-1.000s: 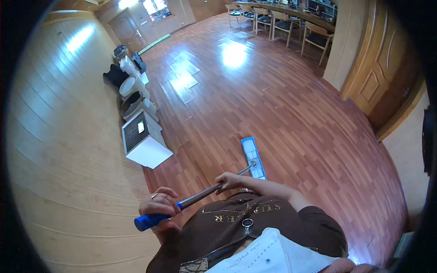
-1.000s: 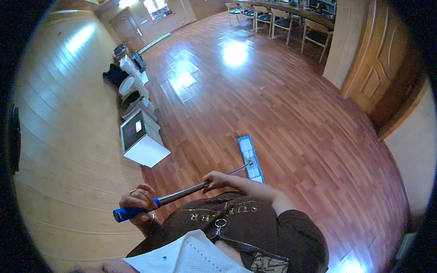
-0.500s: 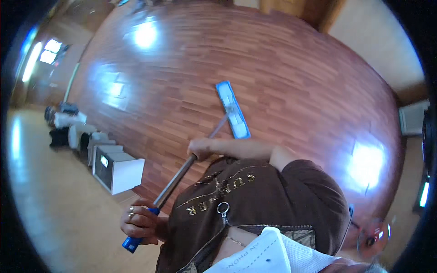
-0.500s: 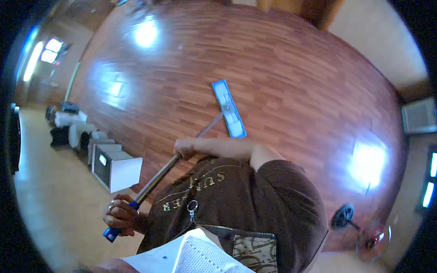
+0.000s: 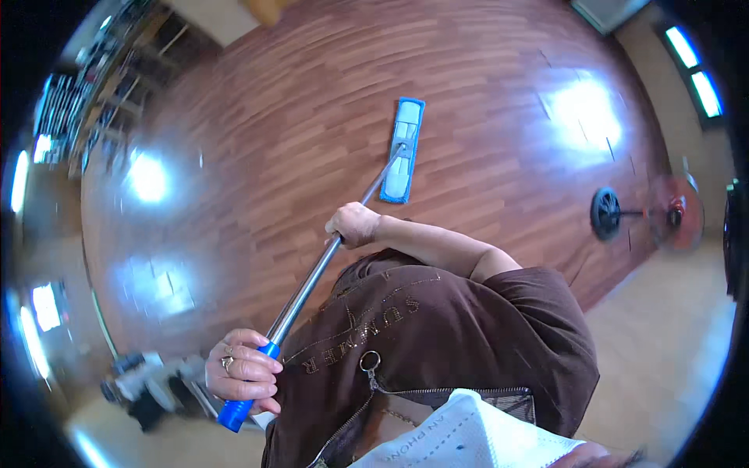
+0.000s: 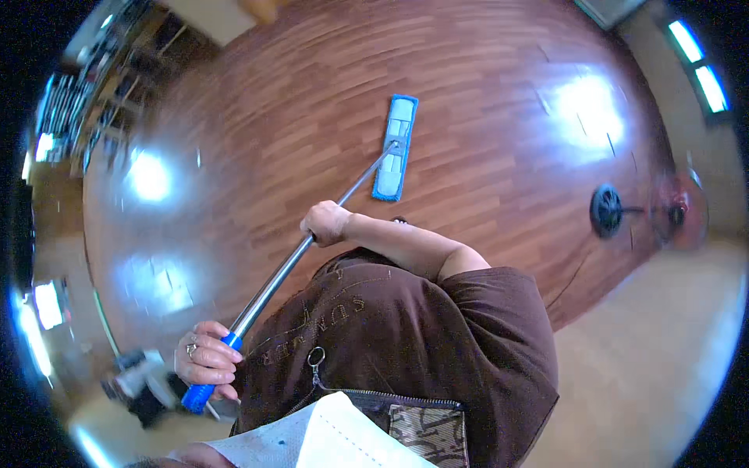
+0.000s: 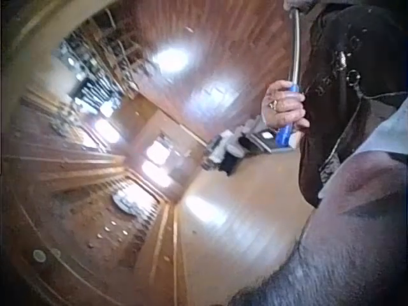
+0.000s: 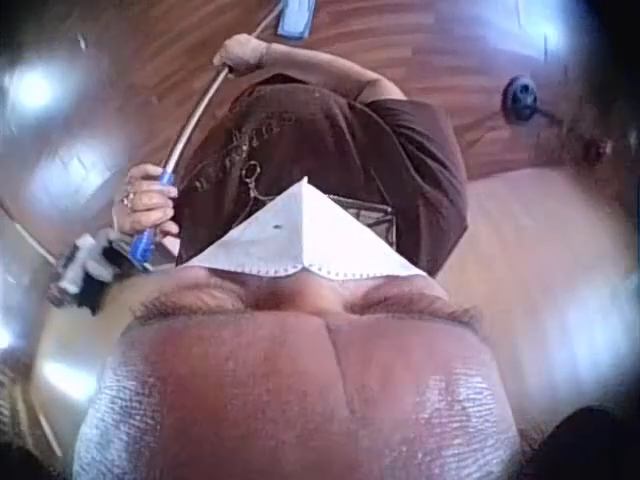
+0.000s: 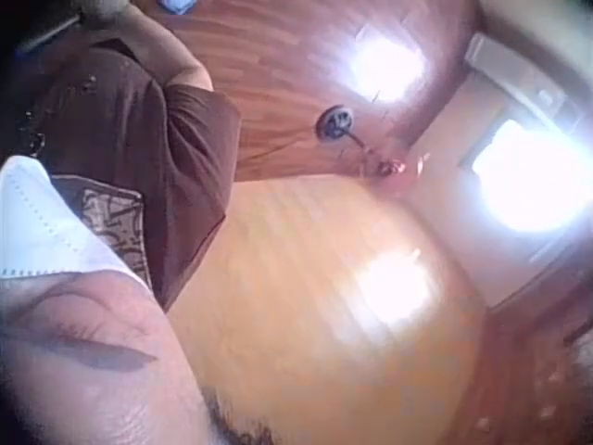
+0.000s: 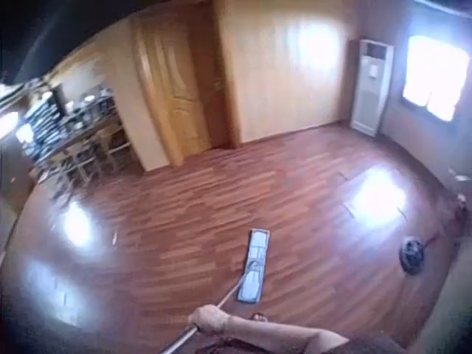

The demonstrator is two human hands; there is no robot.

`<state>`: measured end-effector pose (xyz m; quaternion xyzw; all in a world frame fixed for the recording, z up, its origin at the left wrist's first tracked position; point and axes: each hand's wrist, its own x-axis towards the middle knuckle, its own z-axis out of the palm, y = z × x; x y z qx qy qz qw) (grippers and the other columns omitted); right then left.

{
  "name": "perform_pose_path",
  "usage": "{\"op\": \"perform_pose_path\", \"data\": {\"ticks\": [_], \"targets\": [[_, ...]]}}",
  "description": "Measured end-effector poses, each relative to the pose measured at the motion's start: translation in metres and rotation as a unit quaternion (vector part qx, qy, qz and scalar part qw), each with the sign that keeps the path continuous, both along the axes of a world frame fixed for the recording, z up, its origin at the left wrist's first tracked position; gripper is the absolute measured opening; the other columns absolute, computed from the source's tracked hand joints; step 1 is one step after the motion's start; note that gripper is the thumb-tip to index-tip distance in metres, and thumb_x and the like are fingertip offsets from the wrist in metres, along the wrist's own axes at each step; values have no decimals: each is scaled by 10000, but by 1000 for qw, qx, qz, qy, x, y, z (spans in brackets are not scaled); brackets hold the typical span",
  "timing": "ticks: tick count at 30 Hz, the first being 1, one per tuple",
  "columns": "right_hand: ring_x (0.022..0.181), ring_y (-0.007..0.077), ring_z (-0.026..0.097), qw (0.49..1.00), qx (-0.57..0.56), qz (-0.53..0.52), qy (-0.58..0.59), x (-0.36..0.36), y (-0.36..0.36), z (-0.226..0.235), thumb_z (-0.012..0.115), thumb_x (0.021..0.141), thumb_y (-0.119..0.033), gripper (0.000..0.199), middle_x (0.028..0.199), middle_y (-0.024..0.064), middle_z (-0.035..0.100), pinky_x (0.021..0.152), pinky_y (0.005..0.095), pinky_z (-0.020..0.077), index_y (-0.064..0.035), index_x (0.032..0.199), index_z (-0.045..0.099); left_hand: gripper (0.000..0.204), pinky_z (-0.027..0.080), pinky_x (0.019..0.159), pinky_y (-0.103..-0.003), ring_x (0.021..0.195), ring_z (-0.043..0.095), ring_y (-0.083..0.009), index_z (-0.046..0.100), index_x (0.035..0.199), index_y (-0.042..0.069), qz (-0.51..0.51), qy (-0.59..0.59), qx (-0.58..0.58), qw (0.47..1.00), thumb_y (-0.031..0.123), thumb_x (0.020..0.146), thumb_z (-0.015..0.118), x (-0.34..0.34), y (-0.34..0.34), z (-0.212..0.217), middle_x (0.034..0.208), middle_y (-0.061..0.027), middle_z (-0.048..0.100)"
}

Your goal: Mopping a wooden floor using a flat mop in an indoor room.

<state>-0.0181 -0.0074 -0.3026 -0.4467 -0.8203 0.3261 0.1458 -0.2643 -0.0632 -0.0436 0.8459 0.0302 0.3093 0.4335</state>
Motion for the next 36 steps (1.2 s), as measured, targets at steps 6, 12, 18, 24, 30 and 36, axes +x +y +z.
{"op": "perform_pose_path", "data": {"ticks": [6, 12, 18, 24, 30, 36], "targets": [[674, 342, 613, 974, 33, -223, 12, 52, -32, -11, 638, 605, -228, 119, 661, 108, 610, 590, 451, 491, -130, 644, 583, 244, 458, 821, -381, 737, 680, -190, 664, 725, 98, -150, -35, -64, 986, 298, 698, 799, 33, 90, -26, 688, -16, 651], [626, 351, 606, 900, 41, -434, 7, 93, -99, -44, 647, 588, -195, 103, 615, 111, 595, 568, 451, 491, -125, 609, 573, 244, 455, 835, -384, 739, 687, -213, 658, 722, 77, -285, -42, -155, 945, 274, 699, 800, 107, 134, -72, 668, -47, 651], [716, 328, 638, 753, 5, -658, -12, 85, -183, -48, 690, 708, -278, 154, 701, 116, 649, 647, 445, 504, -127, 702, 661, 209, 437, 865, -378, 886, 677, -238, 672, 766, 68, -376, 58, -149, 913, 226, 701, 792, 169, 117, -92, 747, -53, 680], [782, 370, 598, 623, 41, -781, -1, 67, -245, -94, 705, 750, -380, 351, 765, 183, 621, 674, 465, 471, -37, 730, 630, 270, 445, 914, -373, 974, 662, -262, 684, 837, 73, -425, 138, -107, 888, 203, 652, 833, 213, 97, -87, 912, -81, 709], [759, 371, 575, 580, 64, -812, -19, 51, -262, -112, 662, 807, -388, 378, 711, 160, 580, 665, 458, 452, -44, 685, 567, 212, 475, 929, -400, 960, 661, -264, 675, 814, 49, -471, 157, -133, 858, 147, 680, 807, 241, 96, -90, 920, -100, 704], [810, 321, 596, 596, -7, -803, -17, 89, -269, -84, 652, 808, -383, 327, 773, 121, 604, 683, 427, 476, -71, 725, 597, 152, 487, 915, -402, 919, 670, -260, 667, 792, 37, -465, 139, -118, 867, 103, 712, 779, 273, 80, -71, 880, -91, 702]]}}
